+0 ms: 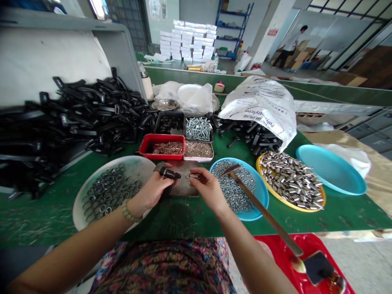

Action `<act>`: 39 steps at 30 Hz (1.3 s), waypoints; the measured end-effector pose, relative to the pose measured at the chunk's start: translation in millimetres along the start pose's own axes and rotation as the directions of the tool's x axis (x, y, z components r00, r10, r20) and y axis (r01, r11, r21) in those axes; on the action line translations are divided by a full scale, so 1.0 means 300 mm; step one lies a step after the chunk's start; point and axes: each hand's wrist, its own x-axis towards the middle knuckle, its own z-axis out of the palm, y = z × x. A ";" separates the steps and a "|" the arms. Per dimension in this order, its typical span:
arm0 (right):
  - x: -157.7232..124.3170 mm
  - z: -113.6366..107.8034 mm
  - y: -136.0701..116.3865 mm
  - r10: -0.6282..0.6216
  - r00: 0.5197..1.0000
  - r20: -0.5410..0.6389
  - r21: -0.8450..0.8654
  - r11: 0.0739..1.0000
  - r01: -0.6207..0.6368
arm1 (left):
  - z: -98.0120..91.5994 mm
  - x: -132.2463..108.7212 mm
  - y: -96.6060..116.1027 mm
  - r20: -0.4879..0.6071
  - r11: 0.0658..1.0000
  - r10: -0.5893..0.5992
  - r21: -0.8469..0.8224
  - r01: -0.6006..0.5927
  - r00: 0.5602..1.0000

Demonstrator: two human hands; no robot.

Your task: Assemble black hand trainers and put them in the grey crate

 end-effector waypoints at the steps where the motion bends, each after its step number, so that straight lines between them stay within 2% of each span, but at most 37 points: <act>1: -0.001 0.006 0.002 0.000 1.000 -0.011 0.010 1.000 0.000 | -0.001 -0.004 0.005 -0.003 1.000 -0.004 0.009 0.004 1.000; 5: -0.001 0.026 0.014 -0.009 1.000 -0.024 0.021 1.000 0.010 | 0.004 -0.018 0.031 -0.009 0.999 -0.033 0.032 0.034 0.999; 8: -0.004 0.037 0.016 0.052 0.999 0.003 0.131 0.990 -0.052 | 0.007 -0.023 0.040 -0.008 0.997 -0.074 -0.028 0.074 0.997; 11: -0.007 0.046 0.011 0.080 0.997 0.019 0.232 0.969 -0.082 | 0.001 -0.020 0.027 -0.001 0.999 -0.040 -0.001 0.040 0.999; 15: -0.002 0.054 0.005 0.124 0.992 0.009 0.200 0.972 -0.123 | -0.010 -0.014 -0.001 -0.039 0.991 0.009 0.136 -0.003 0.999; 20: 0.023 0.069 -0.005 0.098 0.995 0.028 0.159 0.982 -0.101 | -0.001 -0.022 0.013 0.022 0.990 0.021 0.142 -0.024 1.000; 23: 0.048 0.086 -0.010 0.084 0.995 0.051 0.097 0.991 -0.089 | 0.010 -0.026 0.036 0.083 0.974 0.076 0.209 -0.092 0.994; 27: 0.080 0.098 -0.006 -0.008 0.998 0.057 -0.037 0.999 0.010 | 0.006 -0.018 0.042 0.163 0.912 0.178 0.344 -0.225 0.971; 32: 0.076 0.073 0.001 -0.050 0.996 0.073 -0.178 0.982 0.062 | -0.017 0.003 0.011 0.143 0.882 0.235 0.385 -0.273 0.961; 34: 0.061 0.062 -0.016 -0.079 0.994 0.078 -0.302 0.948 0.100 | -0.021 0.022 0.011 0.160 0.884 0.210 0.391 -0.258 0.964; 36: 0.063 0.052 -0.045 -0.144 0.979 0.142 -0.451 0.871 0.193 | -0.016 0.049 0.027 0.246 0.877 0.132 0.423 -0.229 0.960; 38: 0.108 0.028 -0.075 -0.174 0.950 0.261 -0.523 0.802 0.291 | -0.006 0.078 0.054 0.345 0.865 0.033 0.460 -0.199 0.938; 39: 0.150 0.004 -0.086 -0.155 0.954 0.257 -0.544 0.793 0.275 | -0.001 0.089 0.070 0.374 0.868 -0.012 0.464 -0.176 0.927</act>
